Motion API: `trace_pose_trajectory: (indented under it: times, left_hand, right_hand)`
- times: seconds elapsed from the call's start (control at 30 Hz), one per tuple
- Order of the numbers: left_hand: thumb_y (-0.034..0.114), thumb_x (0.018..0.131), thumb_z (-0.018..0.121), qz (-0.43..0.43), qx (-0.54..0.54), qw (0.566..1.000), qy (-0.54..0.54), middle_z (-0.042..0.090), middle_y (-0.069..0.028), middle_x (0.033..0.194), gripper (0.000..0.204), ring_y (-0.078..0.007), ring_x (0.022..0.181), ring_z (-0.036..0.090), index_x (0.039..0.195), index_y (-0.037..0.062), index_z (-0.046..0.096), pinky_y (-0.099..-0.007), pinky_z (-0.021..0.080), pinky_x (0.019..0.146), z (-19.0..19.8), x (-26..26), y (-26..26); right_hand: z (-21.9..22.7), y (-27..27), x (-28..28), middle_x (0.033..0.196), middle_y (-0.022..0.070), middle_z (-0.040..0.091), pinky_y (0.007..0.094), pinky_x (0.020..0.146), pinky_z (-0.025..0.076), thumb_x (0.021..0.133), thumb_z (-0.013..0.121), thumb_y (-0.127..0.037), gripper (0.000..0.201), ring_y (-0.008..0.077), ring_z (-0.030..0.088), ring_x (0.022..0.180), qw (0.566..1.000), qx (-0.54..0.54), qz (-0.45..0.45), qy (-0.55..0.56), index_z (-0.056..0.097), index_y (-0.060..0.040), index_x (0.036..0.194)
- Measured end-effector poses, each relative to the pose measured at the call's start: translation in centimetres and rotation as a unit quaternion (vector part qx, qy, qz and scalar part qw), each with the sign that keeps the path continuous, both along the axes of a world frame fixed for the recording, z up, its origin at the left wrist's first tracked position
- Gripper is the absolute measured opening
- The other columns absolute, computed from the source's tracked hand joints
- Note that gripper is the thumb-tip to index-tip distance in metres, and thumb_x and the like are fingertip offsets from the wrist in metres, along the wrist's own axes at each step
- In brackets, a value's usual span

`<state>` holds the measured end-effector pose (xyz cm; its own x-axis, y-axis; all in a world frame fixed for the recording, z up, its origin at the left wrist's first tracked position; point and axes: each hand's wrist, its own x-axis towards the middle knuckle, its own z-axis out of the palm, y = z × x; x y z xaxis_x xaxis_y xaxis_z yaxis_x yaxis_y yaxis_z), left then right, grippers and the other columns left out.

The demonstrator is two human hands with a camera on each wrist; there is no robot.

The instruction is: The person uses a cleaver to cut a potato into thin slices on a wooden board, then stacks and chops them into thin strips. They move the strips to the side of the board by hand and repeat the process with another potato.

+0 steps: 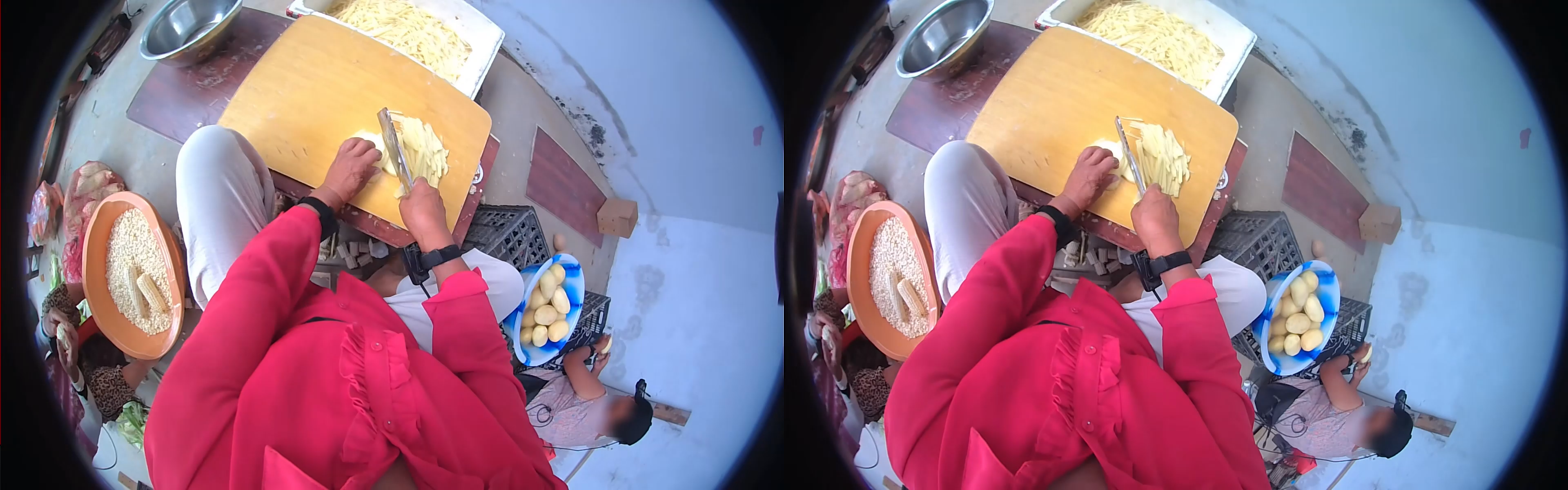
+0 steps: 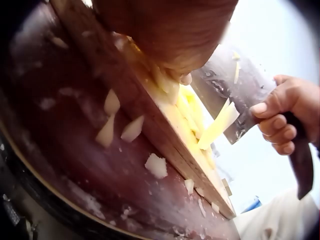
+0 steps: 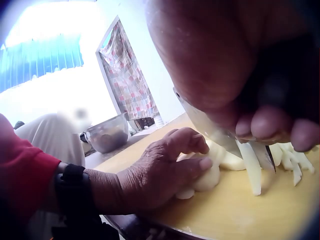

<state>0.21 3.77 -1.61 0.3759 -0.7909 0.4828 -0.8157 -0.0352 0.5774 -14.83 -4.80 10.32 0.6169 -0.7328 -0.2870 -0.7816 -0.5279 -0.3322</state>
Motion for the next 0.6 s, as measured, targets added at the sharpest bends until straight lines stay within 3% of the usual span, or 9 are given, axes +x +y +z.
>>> trace_pose_trajectory:
  times: [0.23, 0.33, 0.47, 0.6]
  left_hand:
    - [0.013, 0.073, 0.071, 0.003, 0.011, 1.000, 0.012, 0.056, -0.0076, 0.107, 0.037, -0.0319, 0.107, 0.052, 0.107, 0.0120, 0.057, -0.0426, 0.041, 0.096, 0.1, 0.2, -0.2]
    - [0.014, 0.073, 0.072, 0.002, 0.012, 1.000, 0.019, 0.056, -0.0074, 0.107, 0.037, -0.0317, 0.108, 0.051, 0.107, 0.0119, 0.057, -0.0426, 0.041, 0.097, 0.0, 0.2, -0.2]
    - [0.016, 0.073, 0.072, -0.005, 0.024, 0.999, 0.023, 0.056, -0.0072, 0.107, 0.037, -0.0313, 0.109, 0.051, 0.107, 0.0122, 0.057, -0.0425, 0.040, 0.098, 0.1, 0.4, -0.2]
    - [0.016, 0.074, 0.072, -0.009, 0.020, 0.999, 0.025, 0.056, -0.0074, 0.108, 0.036, -0.0310, 0.110, 0.050, 0.107, 0.0131, 0.057, -0.0426, 0.039, 0.099, 0.2, 0.5, 0.0]
  right_hand:
    - [-0.2, -0.8, 1.8, 0.092, 0.0351, 0.064, 0.0522, 0.084, 0.052, 0.085, 0.053, -0.009, 0.022, 0.0472, 0.065, 0.094, 0.996, 0.045, 0.025, 0.069, 0.065, 0.0083, 0.089]
    - [-1.9, -2.4, 2.6, 0.093, 0.0349, 0.065, 0.0521, 0.085, 0.051, 0.084, 0.054, -0.009, 0.022, 0.0472, 0.064, 0.095, 0.991, 0.100, -0.018, 0.088, 0.066, 0.0090, 0.086]
    - [-4.9, -2.1, 4.8, 0.094, 0.0322, 0.066, 0.0520, 0.083, 0.052, 0.083, 0.057, -0.010, 0.020, 0.0475, 0.064, 0.094, 1.000, 0.015, -0.015, 0.014, 0.064, 0.0064, 0.093]
    - [-4.5, -2.4, 5.6, 0.093, 0.0326, 0.066, 0.0520, 0.082, 0.052, 0.084, 0.057, -0.009, 0.019, 0.0478, 0.064, 0.092, 0.999, 0.007, -0.018, -0.035, 0.062, 0.0064, 0.095]
